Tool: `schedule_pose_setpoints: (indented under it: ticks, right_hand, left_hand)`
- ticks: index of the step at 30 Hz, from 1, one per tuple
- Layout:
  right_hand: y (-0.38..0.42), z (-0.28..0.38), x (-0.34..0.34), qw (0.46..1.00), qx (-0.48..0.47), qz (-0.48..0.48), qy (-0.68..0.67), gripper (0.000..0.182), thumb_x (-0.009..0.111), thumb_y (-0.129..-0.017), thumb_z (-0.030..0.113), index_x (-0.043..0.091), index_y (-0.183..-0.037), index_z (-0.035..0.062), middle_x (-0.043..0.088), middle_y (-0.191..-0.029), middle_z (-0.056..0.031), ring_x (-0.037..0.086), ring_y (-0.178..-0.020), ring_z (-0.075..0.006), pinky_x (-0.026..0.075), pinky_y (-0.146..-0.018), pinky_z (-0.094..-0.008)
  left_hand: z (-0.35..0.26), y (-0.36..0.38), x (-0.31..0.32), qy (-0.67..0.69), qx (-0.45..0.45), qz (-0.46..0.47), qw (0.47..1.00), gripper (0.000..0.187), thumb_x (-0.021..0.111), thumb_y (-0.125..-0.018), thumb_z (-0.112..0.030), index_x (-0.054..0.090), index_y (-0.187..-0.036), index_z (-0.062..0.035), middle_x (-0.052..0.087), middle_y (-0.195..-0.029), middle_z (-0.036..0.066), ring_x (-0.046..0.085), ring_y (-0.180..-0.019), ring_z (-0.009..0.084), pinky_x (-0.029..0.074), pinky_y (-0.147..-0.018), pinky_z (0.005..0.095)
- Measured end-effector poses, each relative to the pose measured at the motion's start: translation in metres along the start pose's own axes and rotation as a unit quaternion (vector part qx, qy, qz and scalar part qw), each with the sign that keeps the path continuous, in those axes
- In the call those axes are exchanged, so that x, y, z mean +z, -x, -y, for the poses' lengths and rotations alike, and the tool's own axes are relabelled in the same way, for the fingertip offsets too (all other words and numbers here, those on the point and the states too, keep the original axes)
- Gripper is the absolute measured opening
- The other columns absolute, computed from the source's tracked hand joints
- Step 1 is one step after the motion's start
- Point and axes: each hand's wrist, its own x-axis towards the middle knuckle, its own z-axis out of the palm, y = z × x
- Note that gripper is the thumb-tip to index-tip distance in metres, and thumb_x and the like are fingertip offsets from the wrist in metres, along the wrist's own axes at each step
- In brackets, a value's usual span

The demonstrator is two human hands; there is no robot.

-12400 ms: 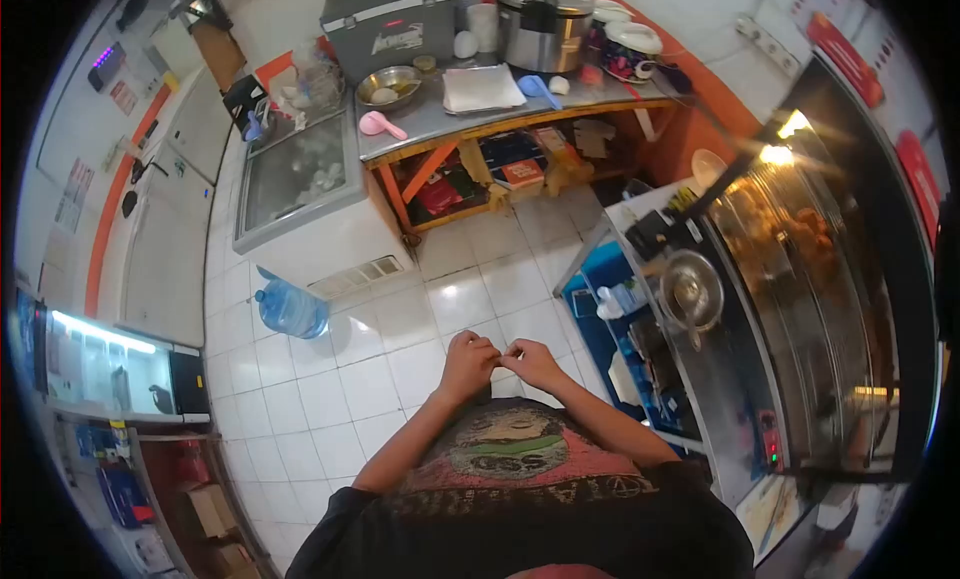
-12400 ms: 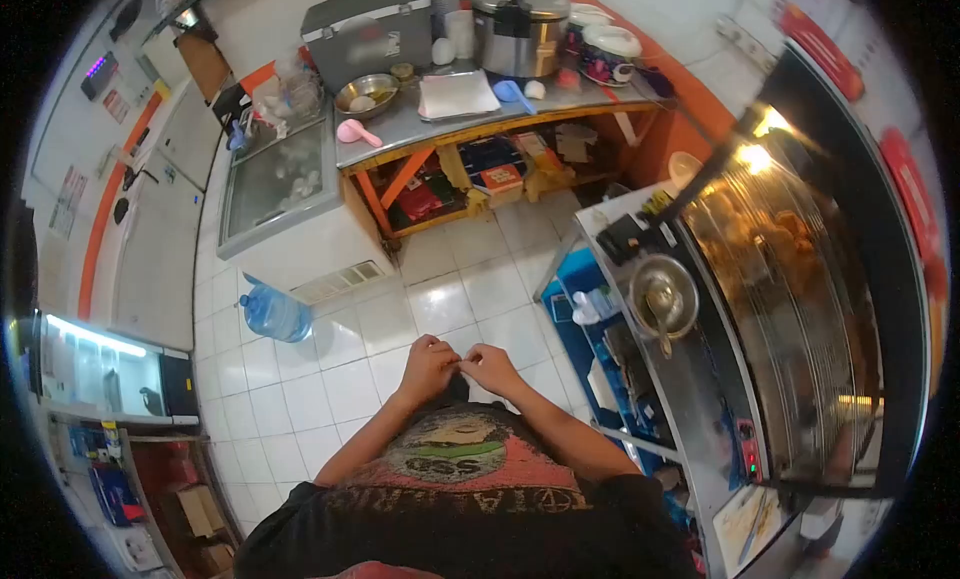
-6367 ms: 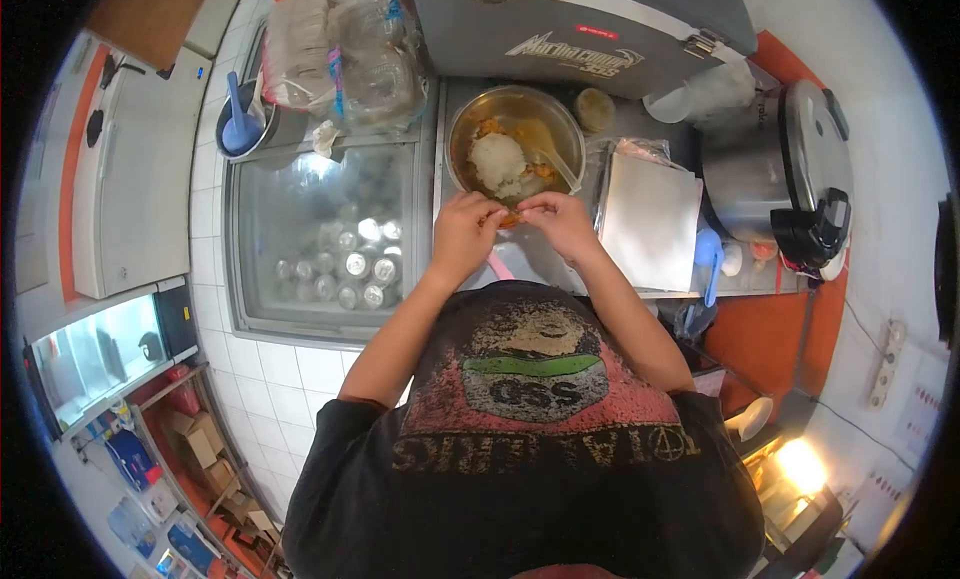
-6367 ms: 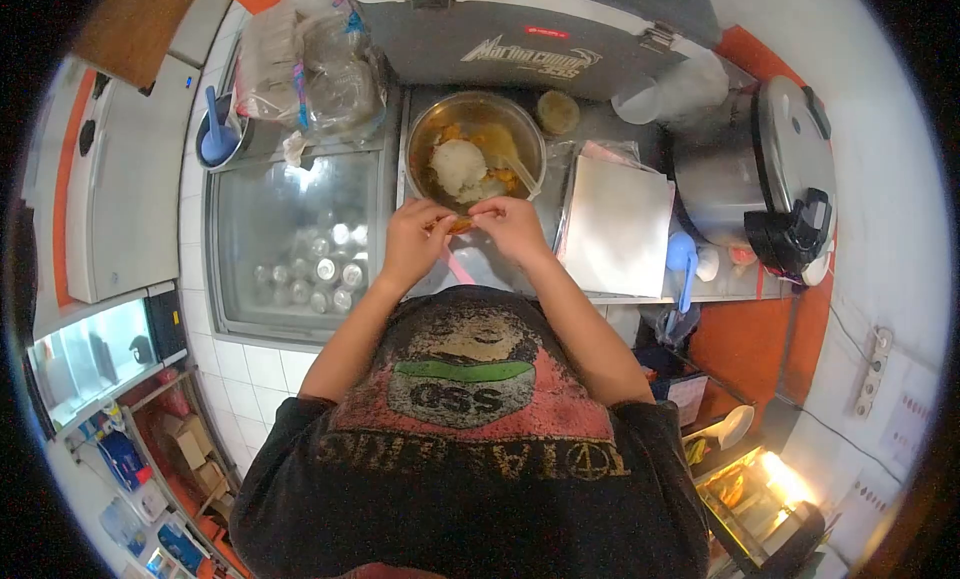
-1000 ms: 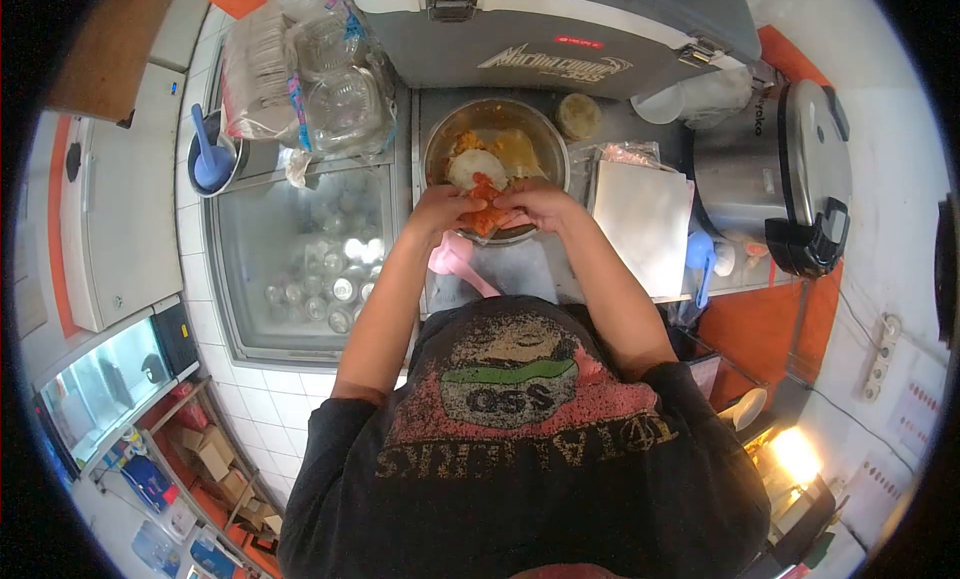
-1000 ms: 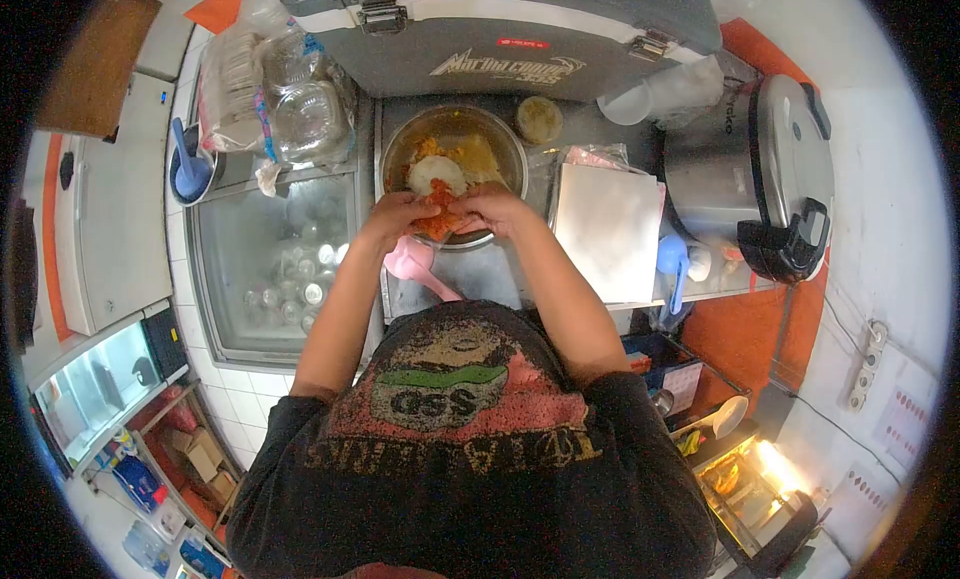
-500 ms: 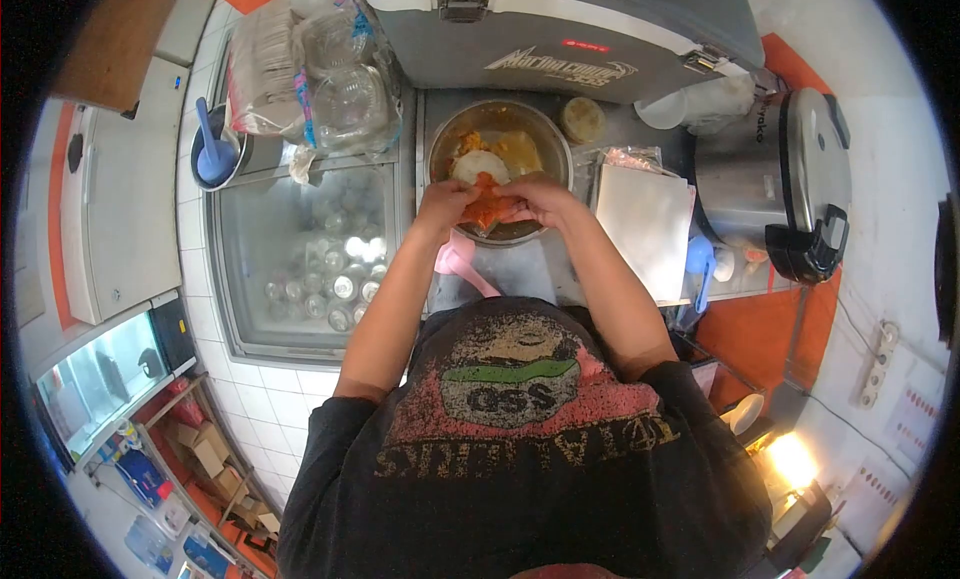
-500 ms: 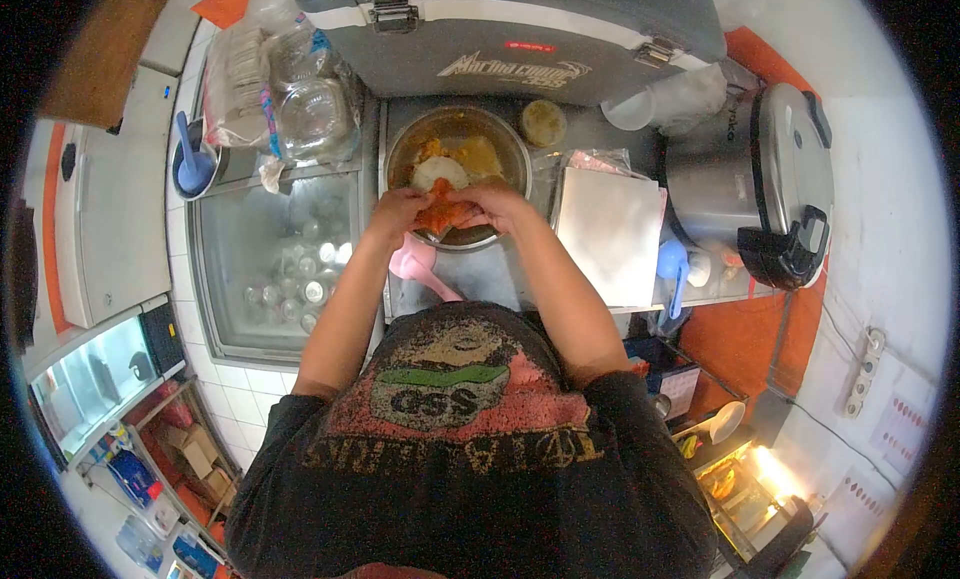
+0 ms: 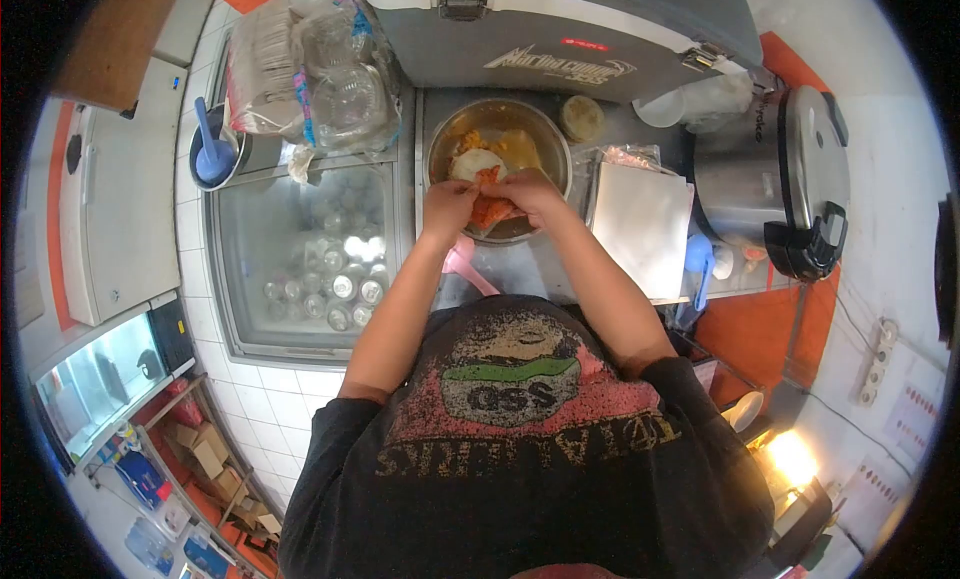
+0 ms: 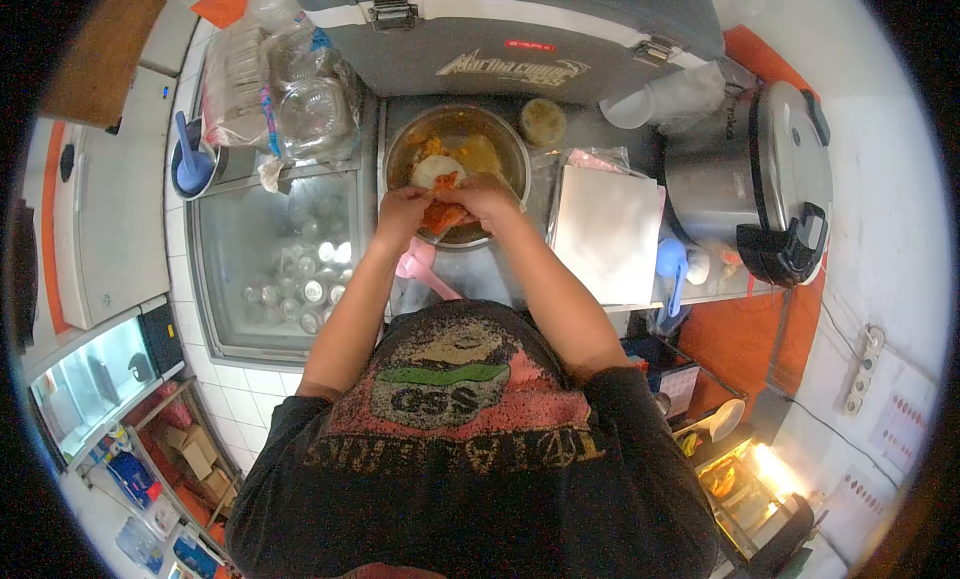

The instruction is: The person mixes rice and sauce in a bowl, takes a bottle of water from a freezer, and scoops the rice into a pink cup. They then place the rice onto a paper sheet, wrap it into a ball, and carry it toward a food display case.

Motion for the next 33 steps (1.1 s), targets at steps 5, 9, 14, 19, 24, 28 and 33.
schedule_pose_setpoints:
  ticks: [5, 9, 14, 19, 24, 28, 33]
  right_hand:
    - [-0.017, -0.012, 0.004, 0.999, -0.02, -0.046, 0.013, 0.026, 0.076, -0.081, 0.016, 0.065, -0.091, -0.0061, 0.069, -0.084, -0.0131, 0.068, -0.067, -0.0181, 0.056, -0.054, -0.0299]
    - [-0.012, -0.007, 0.011, 0.996, -0.015, -0.076, -0.042, 0.025, 0.074, -0.082, 0.015, 0.064, -0.093, -0.0043, 0.068, -0.084, -0.0118, 0.067, -0.065, -0.0198, 0.056, -0.051, -0.0313]
    - [-0.004, -0.013, 0.007, 0.995, 0.007, -0.043, -0.095, 0.024, 0.069, -0.086, 0.015, 0.063, -0.097, -0.0051, 0.068, -0.089, -0.0129, 0.068, -0.07, -0.0212, 0.058, -0.054, -0.0329]
    - [0.021, -0.005, 0.003, 0.997, -0.066, 0.009, 0.034, 0.027, 0.067, -0.086, 0.011, 0.063, -0.105, -0.0069, 0.068, -0.094, -0.0131, 0.068, -0.082, -0.0187, 0.058, -0.066, -0.0295]
    - [0.027, -0.011, -0.007, 0.988, -0.135, -0.015, 0.071, 0.029, 0.064, -0.087, 0.009, 0.062, -0.113, -0.0044, 0.067, -0.103, -0.0111, 0.065, -0.092, -0.0169, 0.054, -0.079, -0.0273]
    - [0.047, -0.014, -0.022, 0.988, -0.149, -0.03, 0.003, 0.033, 0.064, -0.088, 0.014, 0.061, -0.116, -0.003, 0.067, -0.108, -0.0107, 0.063, -0.097, -0.0171, 0.051, -0.085, -0.0288]
    - [0.071, -0.02, -0.044, 0.987, -0.147, -0.065, -0.022, 0.034, 0.061, -0.09, 0.016, 0.059, -0.118, -0.0027, 0.068, -0.109, -0.0124, 0.064, -0.094, -0.0184, 0.051, -0.083, -0.0288]
  left_hand:
    - [-0.034, 0.026, -0.003, -0.2, 0.149, -0.055, 0.967, 0.021, 0.064, -0.083, -0.017, 0.072, -0.089, 0.0013, 0.069, -0.083, 0.022, 0.069, -0.077, 0.0334, 0.053, -0.069, 0.0374]
    - [-0.026, 0.023, -0.001, -0.189, 0.164, -0.081, 0.965, 0.021, 0.064, -0.082, -0.019, 0.073, -0.089, -0.0019, 0.068, -0.084, 0.022, 0.069, -0.078, 0.0351, 0.053, -0.07, 0.0394]
    - [-0.022, 0.018, -0.002, -0.206, 0.179, -0.098, 0.957, 0.021, 0.063, -0.082, -0.018, 0.071, -0.086, 0.0, 0.068, -0.082, 0.022, 0.068, -0.076, 0.0346, 0.052, -0.069, 0.0383]
    - [-0.041, 0.026, -0.008, -0.158, 0.159, -0.081, 0.971, 0.021, 0.062, -0.082, -0.018, 0.07, -0.084, 0.0012, 0.068, -0.081, 0.021, 0.068, -0.075, 0.0318, 0.052, -0.069, 0.0363]
    - [-0.057, 0.037, -0.03, -0.069, 0.202, -0.041, 0.976, 0.017, 0.065, -0.082, -0.013, 0.07, -0.091, 0.0001, 0.068, -0.087, 0.018, 0.067, -0.079, 0.0318, 0.052, -0.071, 0.0374]
    - [-0.067, 0.025, -0.071, -0.131, 0.381, -0.181, 0.897, 0.011, 0.071, -0.079, -0.011, 0.072, -0.089, -0.0052, 0.064, -0.088, 0.013, 0.063, -0.082, 0.0287, 0.048, -0.076, 0.0375]
    - [-0.109, 0.006, -0.136, -0.158, 0.387, -0.268, 0.868, 0.008, 0.072, -0.08, -0.01, 0.073, -0.087, -0.0062, 0.061, -0.084, 0.01, 0.058, -0.077, 0.0252, 0.045, -0.074, 0.0366]
